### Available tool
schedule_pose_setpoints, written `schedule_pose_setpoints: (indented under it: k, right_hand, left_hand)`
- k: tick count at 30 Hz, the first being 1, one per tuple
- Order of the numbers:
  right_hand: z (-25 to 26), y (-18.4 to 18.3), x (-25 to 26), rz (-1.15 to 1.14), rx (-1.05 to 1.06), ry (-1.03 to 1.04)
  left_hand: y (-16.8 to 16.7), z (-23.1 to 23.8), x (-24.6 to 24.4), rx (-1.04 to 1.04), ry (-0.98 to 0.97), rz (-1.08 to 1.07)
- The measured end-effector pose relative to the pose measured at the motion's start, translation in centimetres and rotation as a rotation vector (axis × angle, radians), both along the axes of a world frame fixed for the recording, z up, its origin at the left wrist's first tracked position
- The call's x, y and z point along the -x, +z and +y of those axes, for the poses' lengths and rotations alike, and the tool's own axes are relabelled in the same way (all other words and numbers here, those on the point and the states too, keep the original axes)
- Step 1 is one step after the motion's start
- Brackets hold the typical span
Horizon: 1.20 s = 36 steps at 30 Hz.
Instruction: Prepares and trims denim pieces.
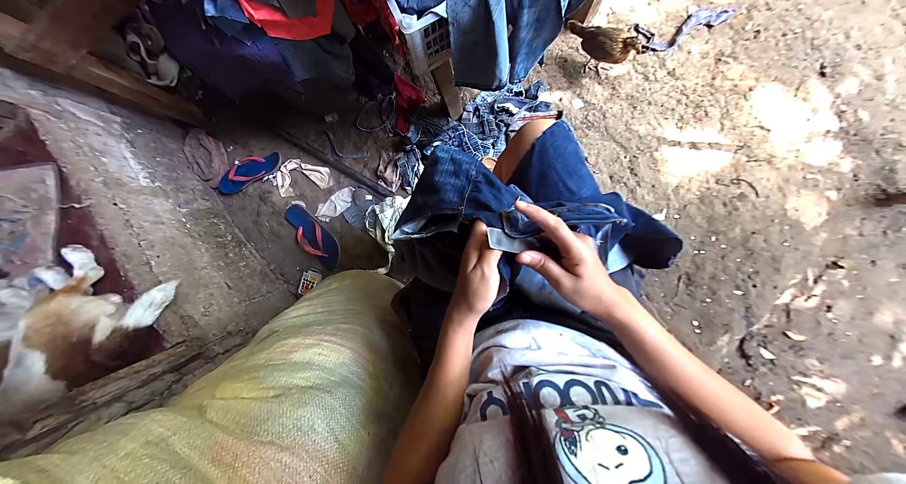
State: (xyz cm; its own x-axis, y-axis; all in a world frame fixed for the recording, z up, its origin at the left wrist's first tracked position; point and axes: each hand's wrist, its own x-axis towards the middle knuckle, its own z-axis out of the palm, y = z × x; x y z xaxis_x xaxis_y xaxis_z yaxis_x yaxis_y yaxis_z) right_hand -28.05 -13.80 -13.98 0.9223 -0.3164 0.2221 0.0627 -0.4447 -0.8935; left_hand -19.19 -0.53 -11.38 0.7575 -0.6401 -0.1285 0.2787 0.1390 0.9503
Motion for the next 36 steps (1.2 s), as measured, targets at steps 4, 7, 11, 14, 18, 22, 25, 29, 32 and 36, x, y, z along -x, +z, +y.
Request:
schedule_pose_setpoints:
  k: [4,7,11,14,18,22,25,29,32,36]
  right_hand:
    - [0.0,0.5,-0.5,0.011,0.007,0.012]
    - [0.1,0.0,0.3,0.017,0.024,-0.009]
    - [0.2,0.0,-0.1,-0.014,0.047,0.011]
    - [0.3,0.4,-0.9,-0.035,-0.008,0.031]
    - [-0.3,1.2,-1.4,0.035,-0.464,0.11]
    - [-1.1,1.5,-1.6,0.176,-0.698,0.155]
    - [-0.8,0.0,-0.1,0.147,-0.275,0.114]
    - [-0.1,-1.0,0.9,0.057,-0.036,0.022]
    - [0.5,-1.0,0.6,0.022,-0.076,0.003]
    - [1.1,-1.0,-0.2,-0.012,-0.158,-0.017]
  left_hand:
    - [0.1,0.4,-0.2,-0.027,-0.011,-0.031]
    - [0.3,0.7,0.0,-0.038,-0.012,-0.07]
    - [0.1,0.7,0.3,-0.081,-0.027,-0.133]
    - [0.0,0.5,0.3,-0.104,-0.037,-0.183]
    - [-0.6,0.6,-0.2,-0.085,-0.08,-0.162]
    - [-1.2,0.3,0.0,-0.073,-0.065,-0.069]
    - [-0.3,0.2,0.3,-0.076,0.01,-0.032]
    - [0.1,0.4,0.3,-0.121,-0.006,-0.084]
    - [0.4,0.5,0.3,-0.128,-0.043,-0.128]
    - [-0.2,0.6,0.4,-0.162,-0.037,-0.182]
